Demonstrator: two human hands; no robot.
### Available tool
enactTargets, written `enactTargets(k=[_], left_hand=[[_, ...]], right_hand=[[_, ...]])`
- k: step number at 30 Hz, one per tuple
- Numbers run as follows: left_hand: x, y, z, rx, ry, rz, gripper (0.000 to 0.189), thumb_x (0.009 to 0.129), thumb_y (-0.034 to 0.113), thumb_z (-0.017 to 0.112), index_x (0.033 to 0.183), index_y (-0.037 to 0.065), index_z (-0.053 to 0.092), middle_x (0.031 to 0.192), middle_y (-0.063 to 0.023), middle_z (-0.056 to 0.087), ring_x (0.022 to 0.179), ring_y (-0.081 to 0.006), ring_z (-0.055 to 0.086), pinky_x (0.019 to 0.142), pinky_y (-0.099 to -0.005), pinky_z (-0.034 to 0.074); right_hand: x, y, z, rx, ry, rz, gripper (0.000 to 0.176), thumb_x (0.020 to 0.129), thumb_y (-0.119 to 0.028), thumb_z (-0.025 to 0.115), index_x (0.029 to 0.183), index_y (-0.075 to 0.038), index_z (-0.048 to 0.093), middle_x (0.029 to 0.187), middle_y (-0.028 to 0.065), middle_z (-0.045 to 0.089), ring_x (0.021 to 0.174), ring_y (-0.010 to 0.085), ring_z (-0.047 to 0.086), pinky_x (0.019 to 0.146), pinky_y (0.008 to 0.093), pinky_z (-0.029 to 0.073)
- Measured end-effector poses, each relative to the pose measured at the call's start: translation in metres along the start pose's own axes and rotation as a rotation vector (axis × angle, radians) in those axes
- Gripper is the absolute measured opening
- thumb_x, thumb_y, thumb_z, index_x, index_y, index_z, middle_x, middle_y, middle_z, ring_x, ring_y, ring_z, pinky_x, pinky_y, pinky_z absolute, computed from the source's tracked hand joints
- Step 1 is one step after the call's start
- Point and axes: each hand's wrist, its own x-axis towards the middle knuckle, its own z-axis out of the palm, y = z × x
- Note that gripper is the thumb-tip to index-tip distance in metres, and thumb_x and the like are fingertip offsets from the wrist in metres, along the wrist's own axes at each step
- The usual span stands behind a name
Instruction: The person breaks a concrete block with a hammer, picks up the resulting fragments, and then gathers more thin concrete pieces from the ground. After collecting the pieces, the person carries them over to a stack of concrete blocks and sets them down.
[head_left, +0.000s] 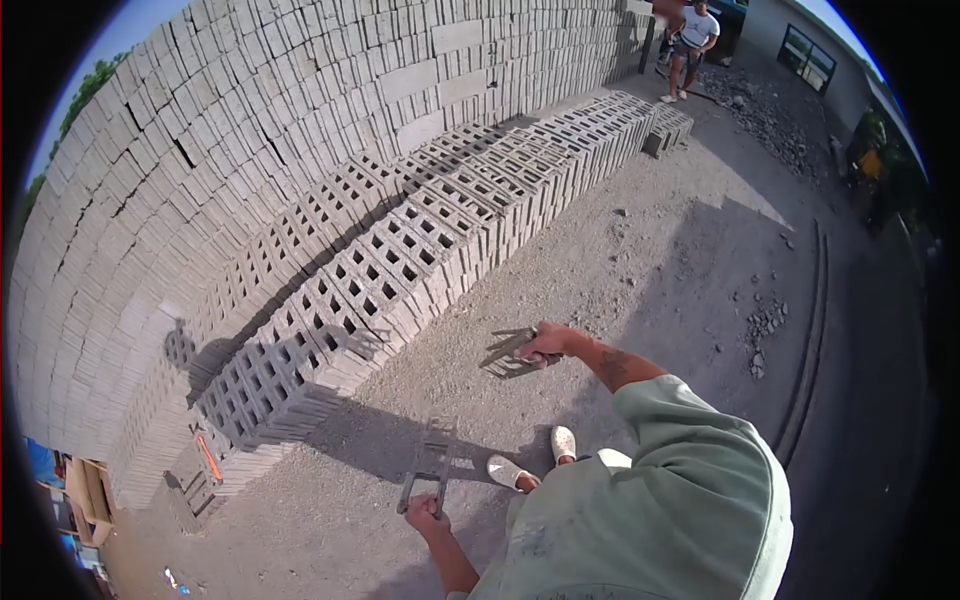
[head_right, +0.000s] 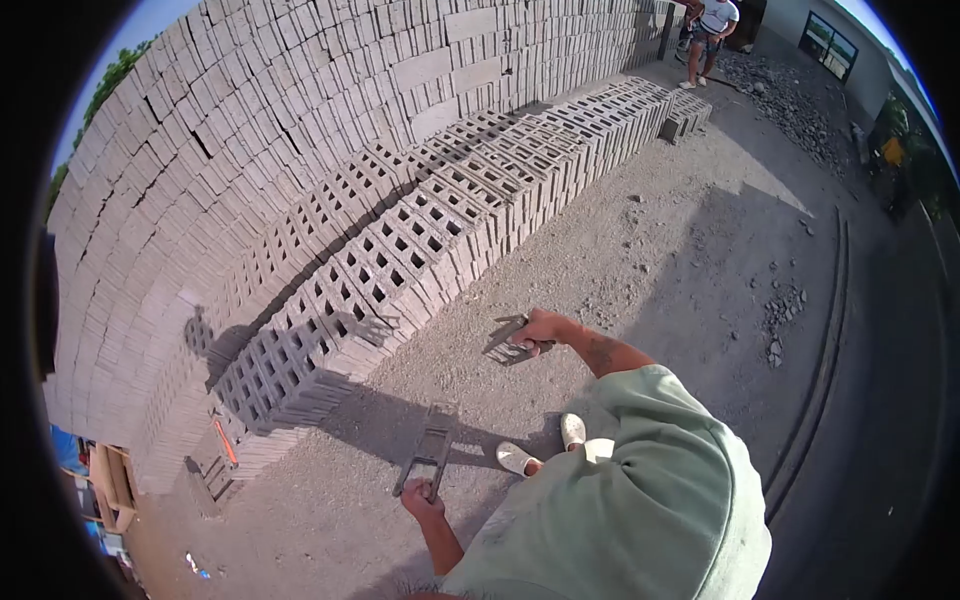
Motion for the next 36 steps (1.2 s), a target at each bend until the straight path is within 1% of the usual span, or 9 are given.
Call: enactTargets(k=[7,8,13,16,18,22,23,26,36], left_hand=[[0.016,0.158,-0.191,0.186,0.701,0.23,0.013,0.067,0.013,0.055,0.061,0.004,0.047,0.048,-0.0042,0.045,0.037,-0.0144,0.039,0.035,-0.0291,0.036],[-0.008,0.177,-0.214,0.492,0.55,0.234,0.035,0.077,0.023,0.054,0.105,0.004,0.047,0.068,-0.004,0.046,0.054,-0.0131,0.04,0.041,-0.0286,0.025],[0.041,0.203,-0.208,0.621,0.829,0.296,0.017,0.069,0.014,0.055,0.078,0.003,0.044,0.054,-0.0071,0.044,0.043,-0.0201,0.041,0.039,-0.0357,0.032],[0.055,0.188,-0.129,0.974,0.867,0.549,0.02,0.062,0.008,0.056,0.05,-0.001,0.042,0.048,-0.0092,0.046,0.039,-0.0235,0.045,0.039,-0.0409,0.037],[0.034,0.093,-0.03,1.228,0.802,0.592,0.026,0.059,0.011,0.058,0.065,-0.014,0.054,0.064,-0.0244,0.059,0.054,-0.0396,0.057,0.05,-0.0485,0.041],[-0.015,-0.125,0.073,1.659,-0.203,0.446,0.023,0.059,0.012,0.066,0.07,-0.006,0.057,0.064,-0.0196,0.06,0.06,-0.0367,0.06,0.057,-0.0426,0.046],[-0.021,-0.145,0.077,1.071,-0.525,0.187,0.019,0.06,0.011,0.068,0.064,-0.003,0.056,0.058,-0.0133,0.058,0.051,-0.0245,0.058,0.052,-0.0362,0.046],[-0.039,-0.09,0.117,1.122,-0.181,0.305,0.018,0.064,0.004,0.064,0.055,0.005,0.049,0.048,-0.0024,0.048,0.044,-0.0132,0.05,0.043,-0.0288,0.039],[-0.005,-0.053,0.152,1.179,-0.25,0.088,0.018,0.065,0.012,0.06,0.055,-0.002,0.056,0.048,-0.0088,0.054,0.04,-0.0171,0.052,0.042,-0.0328,0.04]], right_hand=[[-0.084,0.086,-0.119,0.41,0.603,0.133,0.023,0.074,-0.015,0.065,0.057,-0.003,0.055,0.053,0.0057,0.053,0.043,0.0169,0.052,0.042,0.0304,0.041],[-0.084,0.099,-0.125,0.406,0.606,0.135,0.023,0.074,-0.015,0.065,0.057,-0.003,0.055,0.053,0.0057,0.053,0.043,0.0169,0.052,0.042,0.0304,0.041],[-0.057,0.126,-0.126,0.734,1.211,0.183,0.019,0.073,-0.012,0.056,0.058,-0.004,0.049,0.053,0.0049,0.048,0.041,0.0166,0.048,0.038,0.0302,0.036],[-0.028,0.105,-0.073,0.679,1.021,0.204,0.013,0.073,-0.011,0.055,0.064,-0.006,0.048,0.056,0.0033,0.045,0.045,0.0144,0.045,0.04,0.0301,0.035],[0.007,0.088,-0.011,0.735,0.842,0.173,0.016,0.074,-0.012,0.059,0.064,-0.006,0.048,0.055,0.0028,0.045,0.043,0.0145,0.045,0.038,0.03,0.036],[0.007,-0.023,0.109,0.482,0.271,0.045,0.023,0.073,-0.021,0.067,0.061,-0.008,0.053,0.055,0.0032,0.049,0.044,0.0149,0.048,0.04,0.0326,0.035],[0.017,-0.032,0.116,0.23,0.164,0.148,0.026,0.072,-0.026,0.07,0.063,-0.005,0.058,0.057,0.0039,0.055,0.046,0.0136,0.051,0.041,0.0286,0.038],[0.0,-0.035,0.066,0.153,-0.192,-0.059,0.029,0.072,-0.03,0.071,0.064,-0.004,0.06,0.057,0.0031,0.055,0.047,0.0132,0.053,0.041,0.028,0.038],[-0.038,0.069,-0.006,0.783,-0.072,-0.082,0.038,0.07,-0.018,0.075,0.099,0.001,0.058,0.096,0.0119,0.063,0.091,0.0247,0.061,0.074,0.0357,0.049]])
